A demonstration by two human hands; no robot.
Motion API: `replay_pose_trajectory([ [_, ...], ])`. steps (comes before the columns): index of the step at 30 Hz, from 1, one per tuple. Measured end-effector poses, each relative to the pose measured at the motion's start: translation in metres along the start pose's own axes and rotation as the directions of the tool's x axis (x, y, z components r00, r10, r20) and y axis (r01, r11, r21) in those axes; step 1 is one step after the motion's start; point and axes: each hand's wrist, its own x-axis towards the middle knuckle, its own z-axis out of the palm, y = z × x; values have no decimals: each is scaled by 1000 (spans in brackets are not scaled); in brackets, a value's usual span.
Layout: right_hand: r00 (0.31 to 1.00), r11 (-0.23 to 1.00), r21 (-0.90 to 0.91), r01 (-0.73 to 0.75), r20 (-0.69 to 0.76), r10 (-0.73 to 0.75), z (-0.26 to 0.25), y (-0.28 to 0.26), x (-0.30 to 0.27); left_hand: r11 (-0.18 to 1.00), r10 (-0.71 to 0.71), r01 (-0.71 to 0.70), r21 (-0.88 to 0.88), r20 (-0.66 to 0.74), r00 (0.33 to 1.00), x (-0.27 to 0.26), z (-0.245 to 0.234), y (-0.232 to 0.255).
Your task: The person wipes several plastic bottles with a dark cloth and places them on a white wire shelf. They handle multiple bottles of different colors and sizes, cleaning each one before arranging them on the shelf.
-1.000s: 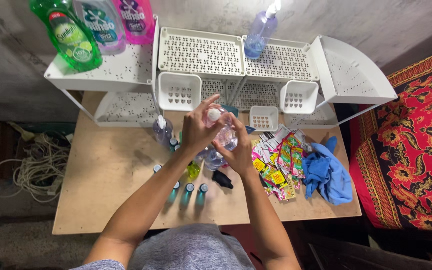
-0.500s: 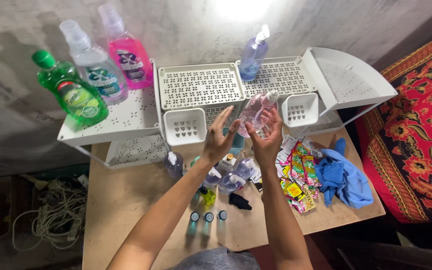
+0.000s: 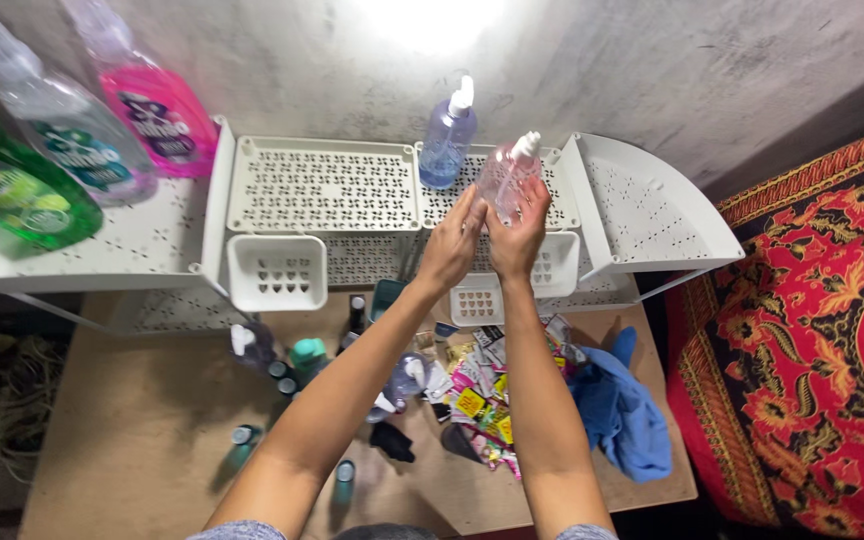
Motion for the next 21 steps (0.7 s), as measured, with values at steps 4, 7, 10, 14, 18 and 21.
replay_pose_trajectory([
  [4,996,993,-108,-56,65,64,-8,37,25,998,-56,58,18,-63,996,26,29,-26],
  [7,987,974,-203,-105,100,127,-13,58,37,991,-135,135,-4,-76,988,39,38,-44],
  [10,984,968,-239,-79,135,114,-9,73,50,972,-234,235,10,-67,970,52,44,-53],
  [14,980,963,-269,-1,189,54,-8,82,62,983,-182,185,9,-126,975,60,52,-55],
  [18,965,989,-126,-73,241,102,-16,77,68,977,-209,209,-28,-251,945,52,60,-44],
  [21,940,961,-107,-256,203,273,-27,76,61,933,-358,348,-88,-307,882,48,67,-38],
])
